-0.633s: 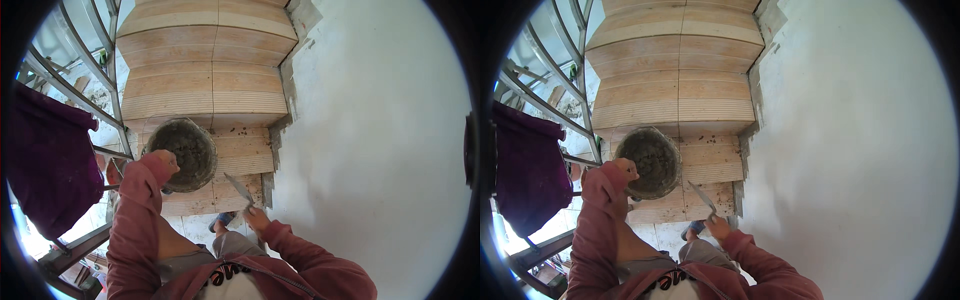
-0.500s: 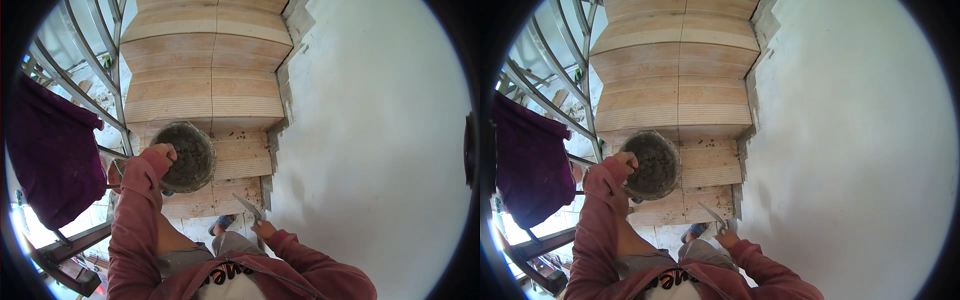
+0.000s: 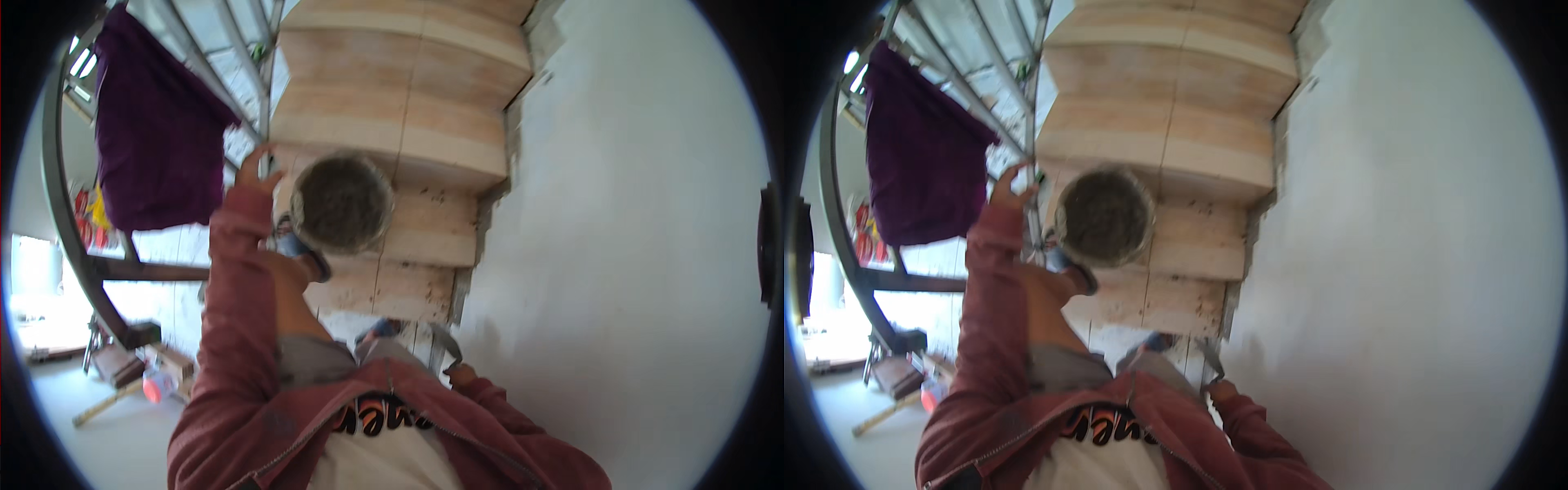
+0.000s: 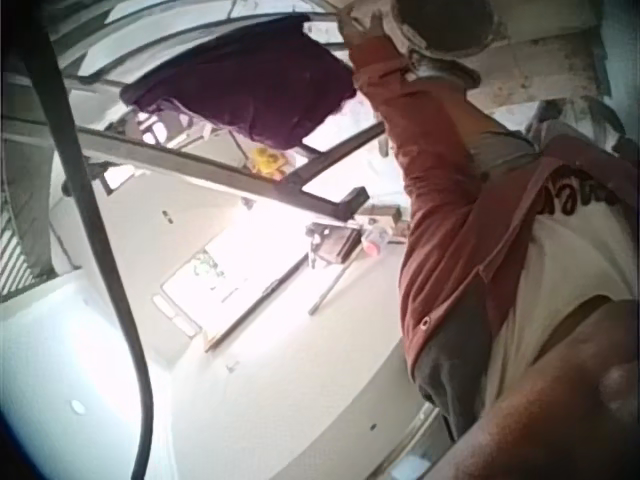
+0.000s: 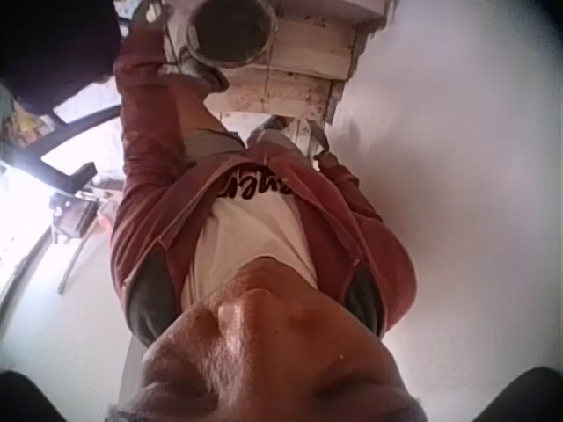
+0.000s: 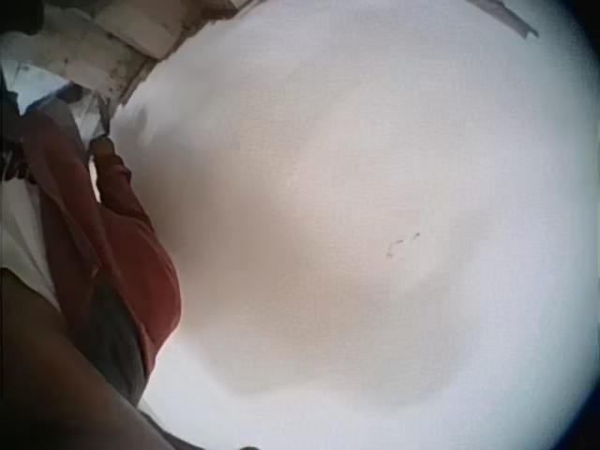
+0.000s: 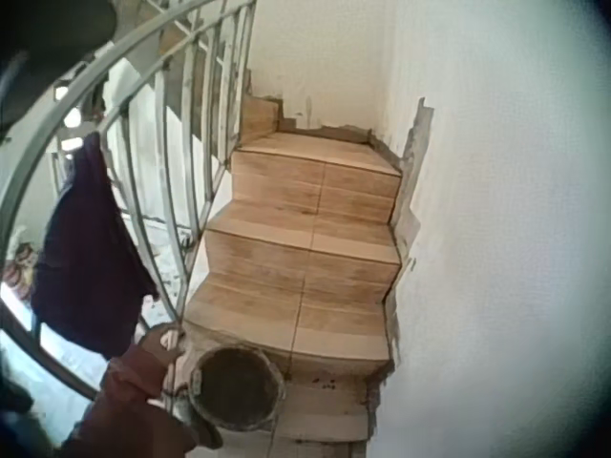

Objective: Apply cement and grout to the edges of tiled stairs.

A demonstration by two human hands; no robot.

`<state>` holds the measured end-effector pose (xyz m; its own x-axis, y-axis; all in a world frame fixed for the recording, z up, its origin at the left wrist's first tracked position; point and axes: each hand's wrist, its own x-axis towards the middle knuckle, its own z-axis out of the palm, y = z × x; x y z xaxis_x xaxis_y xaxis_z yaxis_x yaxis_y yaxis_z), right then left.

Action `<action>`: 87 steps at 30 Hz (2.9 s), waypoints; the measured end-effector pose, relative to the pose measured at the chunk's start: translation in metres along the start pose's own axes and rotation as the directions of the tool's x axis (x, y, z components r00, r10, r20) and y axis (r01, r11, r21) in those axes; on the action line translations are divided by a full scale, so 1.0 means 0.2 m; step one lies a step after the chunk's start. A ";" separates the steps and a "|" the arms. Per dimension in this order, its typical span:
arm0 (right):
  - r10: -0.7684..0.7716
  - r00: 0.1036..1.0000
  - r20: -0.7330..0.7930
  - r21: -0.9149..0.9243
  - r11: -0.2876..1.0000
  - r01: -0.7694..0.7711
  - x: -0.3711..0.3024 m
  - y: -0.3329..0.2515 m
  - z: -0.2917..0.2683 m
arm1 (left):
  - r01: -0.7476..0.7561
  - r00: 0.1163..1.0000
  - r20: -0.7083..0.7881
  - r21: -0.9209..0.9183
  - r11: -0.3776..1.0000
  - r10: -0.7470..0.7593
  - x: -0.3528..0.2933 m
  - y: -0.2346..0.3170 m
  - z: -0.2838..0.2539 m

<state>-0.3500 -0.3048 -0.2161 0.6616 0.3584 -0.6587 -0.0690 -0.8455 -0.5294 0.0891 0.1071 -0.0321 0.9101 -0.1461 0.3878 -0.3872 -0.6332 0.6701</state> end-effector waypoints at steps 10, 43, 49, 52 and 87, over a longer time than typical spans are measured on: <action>-0.075 0.997 -0.014 -0.093 0.993 0.073 -0.14 0.17 0.15 | 0.393 0.888 0.184 0.173 0.903 -0.421 -0.28 -0.57 0.37; 0.741 0.667 -0.079 0.992 0.123 -0.020 -0.08 -1.36 -1.92 | 0.285 0.509 0.769 0.274 0.919 -0.387 0.02 -0.02 0.56; 0.684 0.727 0.061 0.996 -0.094 0.005 -0.05 -1.25 -2.07 | 0.645 0.403 0.768 0.148 0.749 -0.498 0.53 0.39 0.33; 0.672 0.738 0.054 0.995 -0.103 0.020 -0.02 -1.19 -2.07 | 0.701 0.494 0.741 -0.031 0.712 -0.455 0.78 0.56 0.25; 0.875 0.413 -0.252 0.951 0.303 -0.063 1.14 -0.22 -2.38 | 0.070 0.924 0.224 0.698 0.713 -0.310 2.33 -0.52 1.03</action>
<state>0.1590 -0.3741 -0.0884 0.4006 -0.6919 -0.6007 -0.7726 0.0973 -0.6274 0.5832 -0.0511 -0.0513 0.9940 -0.1089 0.0094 -0.1093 -0.9920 0.0630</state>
